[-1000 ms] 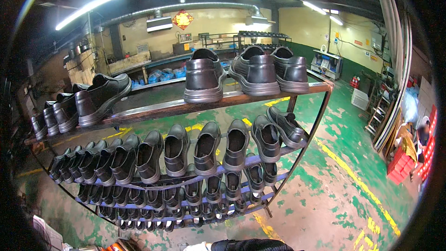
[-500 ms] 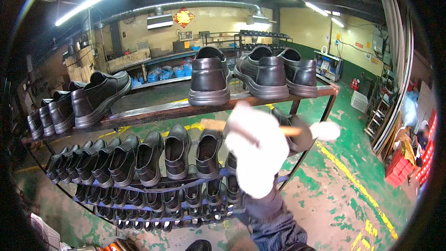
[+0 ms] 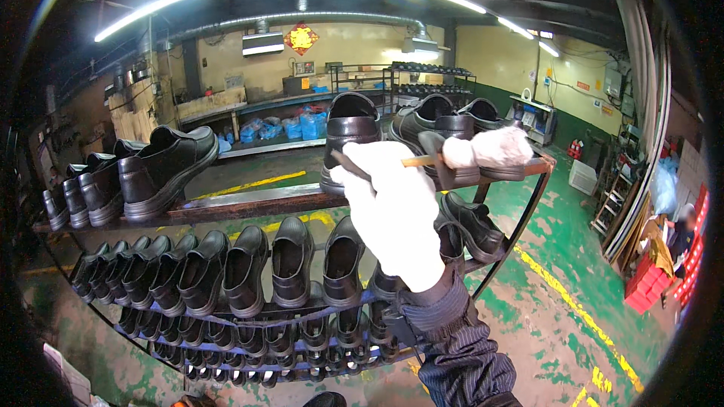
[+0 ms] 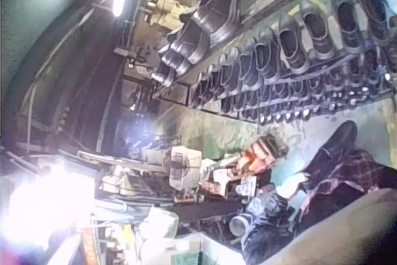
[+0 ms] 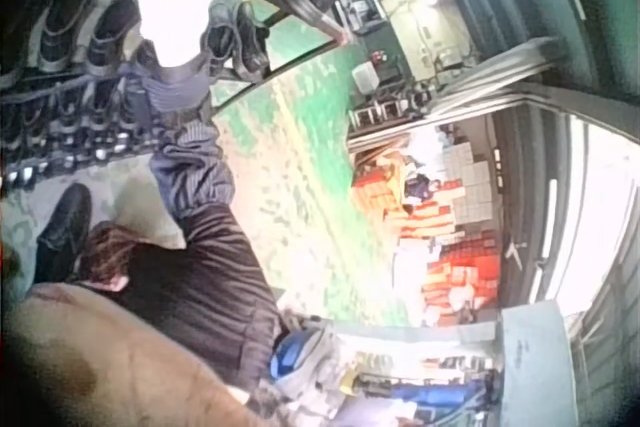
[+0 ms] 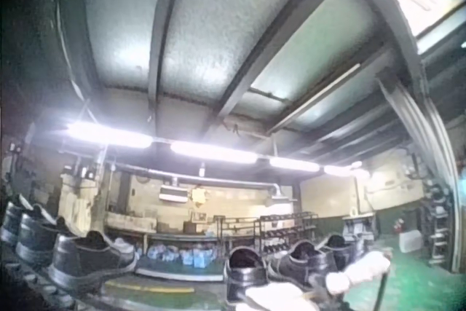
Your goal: The recorder uses a brush to apply a liquid finish or cleaner to black shoes and then places them on a drying or storage rack.
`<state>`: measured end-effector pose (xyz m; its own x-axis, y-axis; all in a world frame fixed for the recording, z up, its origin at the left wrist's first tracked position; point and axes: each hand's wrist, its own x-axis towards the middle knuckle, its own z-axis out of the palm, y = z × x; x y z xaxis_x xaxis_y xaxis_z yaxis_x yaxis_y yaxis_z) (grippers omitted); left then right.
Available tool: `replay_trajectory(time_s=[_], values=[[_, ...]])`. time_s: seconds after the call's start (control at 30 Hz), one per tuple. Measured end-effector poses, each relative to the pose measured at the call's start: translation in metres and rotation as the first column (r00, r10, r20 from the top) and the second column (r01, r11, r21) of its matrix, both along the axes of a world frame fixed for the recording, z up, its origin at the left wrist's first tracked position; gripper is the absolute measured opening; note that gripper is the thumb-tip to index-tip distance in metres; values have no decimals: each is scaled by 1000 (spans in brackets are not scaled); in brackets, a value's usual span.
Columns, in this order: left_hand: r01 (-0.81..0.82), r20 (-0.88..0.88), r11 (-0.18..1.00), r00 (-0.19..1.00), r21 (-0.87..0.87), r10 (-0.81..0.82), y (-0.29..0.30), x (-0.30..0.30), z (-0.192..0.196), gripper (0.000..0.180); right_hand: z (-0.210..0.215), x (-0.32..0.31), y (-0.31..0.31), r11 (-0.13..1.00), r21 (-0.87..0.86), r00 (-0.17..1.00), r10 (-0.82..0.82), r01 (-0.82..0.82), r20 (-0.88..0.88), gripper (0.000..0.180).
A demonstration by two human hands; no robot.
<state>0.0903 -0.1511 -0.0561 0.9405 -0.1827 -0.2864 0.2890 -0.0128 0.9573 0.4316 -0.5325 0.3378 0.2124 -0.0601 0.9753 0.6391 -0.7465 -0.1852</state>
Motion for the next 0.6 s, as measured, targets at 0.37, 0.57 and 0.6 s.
replay_trajectory(time_s=[0.37,0.57,0.6], values=[[-128,-308,986,947,-102,91,-15,35,58,28,-2,1,-50,836,507,930,332,-212,-160,23],[-197,-415,970,902,-144,122,-14,47,60,27,-6,2,-55,855,501,962,231,-131,-144,24],[-183,-422,977,899,-112,120,-15,48,64,27,-6,1,-56,841,522,961,246,-144,-130,24]])
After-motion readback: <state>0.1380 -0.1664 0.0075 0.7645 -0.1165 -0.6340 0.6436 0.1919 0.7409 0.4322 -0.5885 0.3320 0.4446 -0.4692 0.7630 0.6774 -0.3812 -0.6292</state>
